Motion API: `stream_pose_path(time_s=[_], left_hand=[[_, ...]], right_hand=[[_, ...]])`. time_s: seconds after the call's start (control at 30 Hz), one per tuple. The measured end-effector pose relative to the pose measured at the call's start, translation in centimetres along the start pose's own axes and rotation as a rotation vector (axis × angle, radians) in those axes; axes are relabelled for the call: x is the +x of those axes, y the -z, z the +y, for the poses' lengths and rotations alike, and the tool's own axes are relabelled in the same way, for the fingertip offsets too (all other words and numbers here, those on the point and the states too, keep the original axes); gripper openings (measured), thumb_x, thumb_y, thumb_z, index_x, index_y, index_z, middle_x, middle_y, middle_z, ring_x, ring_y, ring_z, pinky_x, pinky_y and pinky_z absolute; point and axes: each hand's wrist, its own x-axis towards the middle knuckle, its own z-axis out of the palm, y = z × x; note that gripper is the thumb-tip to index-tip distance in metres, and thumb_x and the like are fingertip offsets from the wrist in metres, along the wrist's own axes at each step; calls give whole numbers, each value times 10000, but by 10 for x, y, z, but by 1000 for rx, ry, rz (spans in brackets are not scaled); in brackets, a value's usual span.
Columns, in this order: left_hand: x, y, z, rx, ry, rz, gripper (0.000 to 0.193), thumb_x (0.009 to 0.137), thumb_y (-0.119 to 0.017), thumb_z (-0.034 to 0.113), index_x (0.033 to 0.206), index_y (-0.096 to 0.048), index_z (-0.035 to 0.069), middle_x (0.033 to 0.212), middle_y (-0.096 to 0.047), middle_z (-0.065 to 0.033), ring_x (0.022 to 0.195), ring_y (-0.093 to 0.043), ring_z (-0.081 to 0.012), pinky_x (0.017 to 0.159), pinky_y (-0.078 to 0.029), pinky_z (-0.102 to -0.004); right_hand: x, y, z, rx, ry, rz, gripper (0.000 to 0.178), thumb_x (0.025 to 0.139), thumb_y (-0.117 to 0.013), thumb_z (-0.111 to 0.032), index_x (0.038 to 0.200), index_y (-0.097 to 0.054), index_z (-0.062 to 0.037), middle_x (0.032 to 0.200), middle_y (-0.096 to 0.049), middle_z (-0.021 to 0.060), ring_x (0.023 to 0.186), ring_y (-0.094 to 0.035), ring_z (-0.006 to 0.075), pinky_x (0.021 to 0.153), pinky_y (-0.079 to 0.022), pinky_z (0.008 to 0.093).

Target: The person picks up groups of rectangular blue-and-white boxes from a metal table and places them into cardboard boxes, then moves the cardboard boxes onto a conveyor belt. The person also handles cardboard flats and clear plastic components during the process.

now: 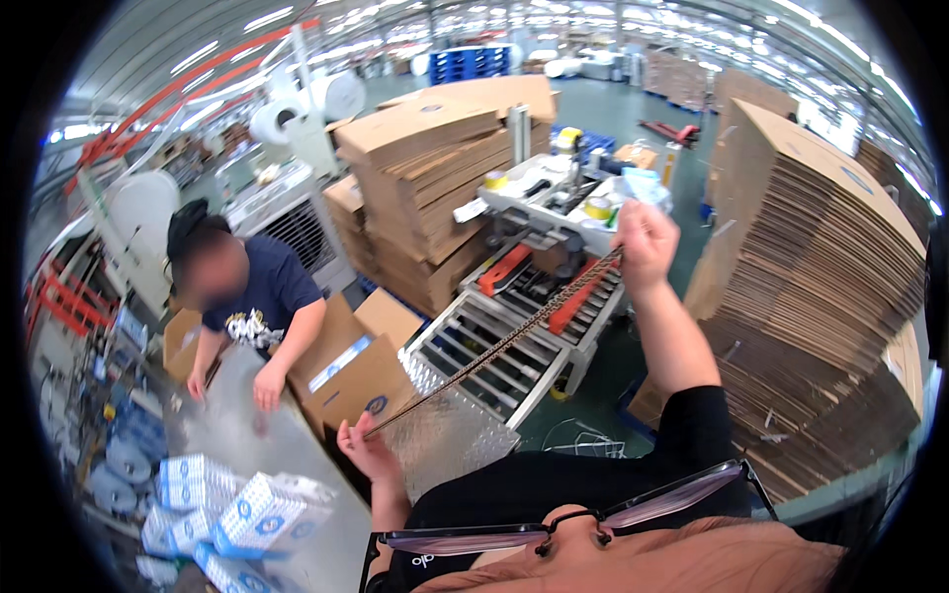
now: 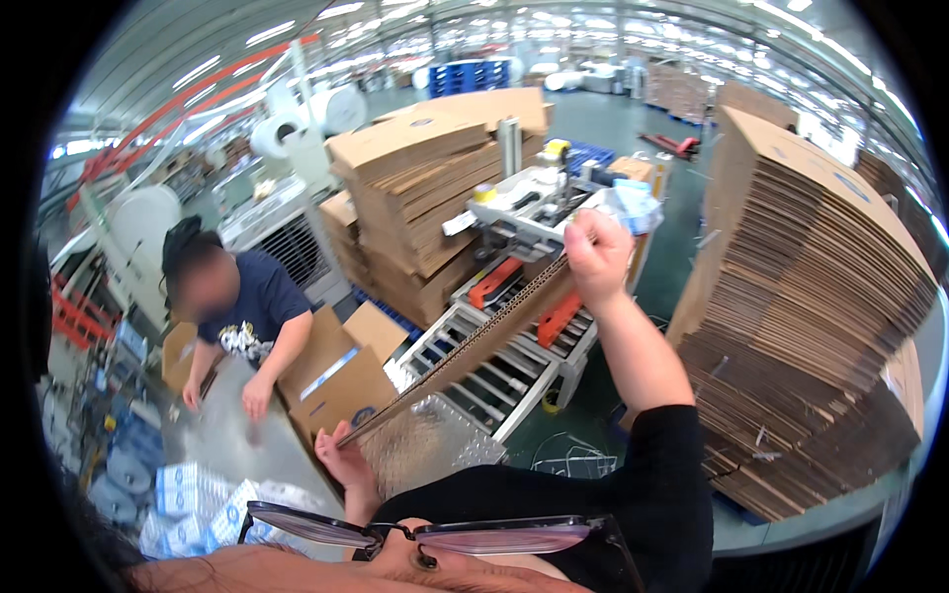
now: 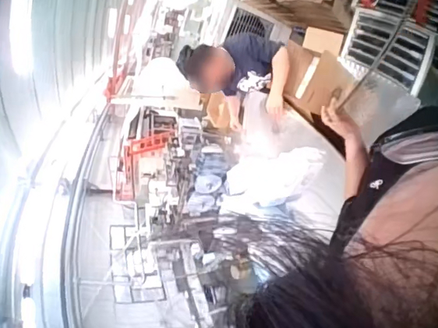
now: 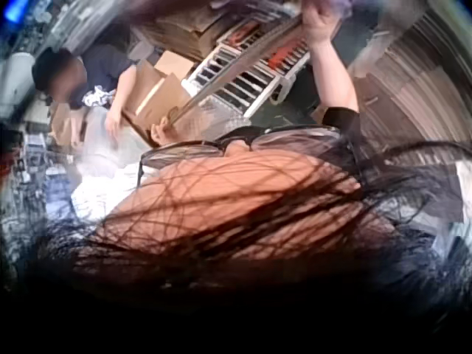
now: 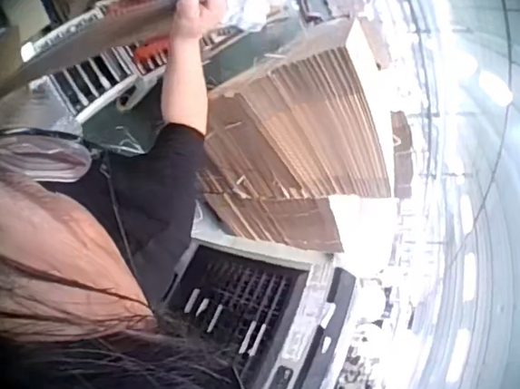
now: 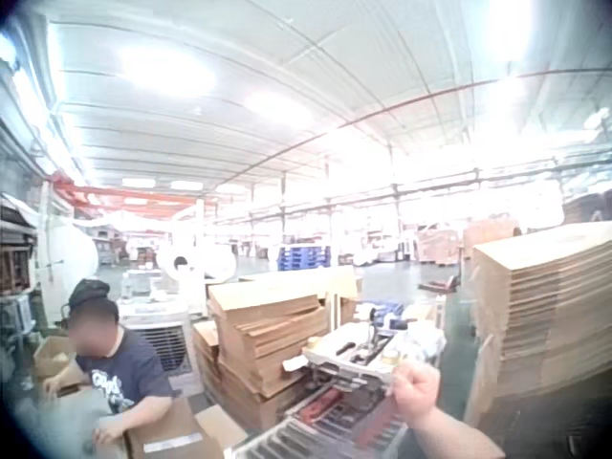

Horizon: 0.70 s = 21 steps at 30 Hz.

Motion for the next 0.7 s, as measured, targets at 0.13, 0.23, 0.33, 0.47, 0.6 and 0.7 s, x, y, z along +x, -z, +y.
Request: stream_pose_path(time_s=[0.13,0.23,0.33,0.47,0.6,0.7], left_hand=[[-25,29,86,537,-240,321,486,936,-667,166,1312,-398,16,1160,-543,-139,1050,-540,-208,943,-458,-358],[-32,75,101,940,-232,457,585,849,-759,159,1300,-410,26,1195,-464,-118,1081,-467,-197,960,-416,-360],[-30,72,96,867,-173,508,577,812,-785,133,1258,-434,28,1185,-469,-126,1073,-463,-190,934,-423,-345],[-20,46,108,722,-87,538,508,784,-835,148,1147,-493,49,1045,-545,-82,951,-525,-175,878,-440,-327],[-12,64,116,789,-54,626,418,771,-859,160,1034,-558,39,990,-589,-61,915,-545,-157,841,-446,-302],[-19,40,126,852,23,484,446,737,-870,134,1078,-601,30,1043,-628,-72,900,-594,-168,835,-479,-313]], right_hand=[[-132,-71,164,209,-515,-22,341,954,-626,-199,664,-511,-63,652,-478,-49,640,-408,50,601,-343,246],[-203,-129,151,-453,39,-363,221,763,-743,-200,929,-658,-82,954,-674,119,980,-624,359,875,-452,487],[-267,-139,101,-392,191,-902,582,790,-740,-397,1283,-602,-121,1360,-541,63,1376,-407,309,1129,-177,666],[-290,-112,119,-297,467,-637,478,765,-758,-345,1220,-650,-248,1279,-570,-19,1221,-490,250,1006,-339,560],[-257,-126,124,36,377,-763,200,713,-777,-284,900,-714,-253,837,-597,-73,810,-540,161,794,-344,390],[-206,-153,120,239,268,-787,219,682,-777,-323,618,-592,-223,648,-509,-51,649,-475,171,715,-289,385]])
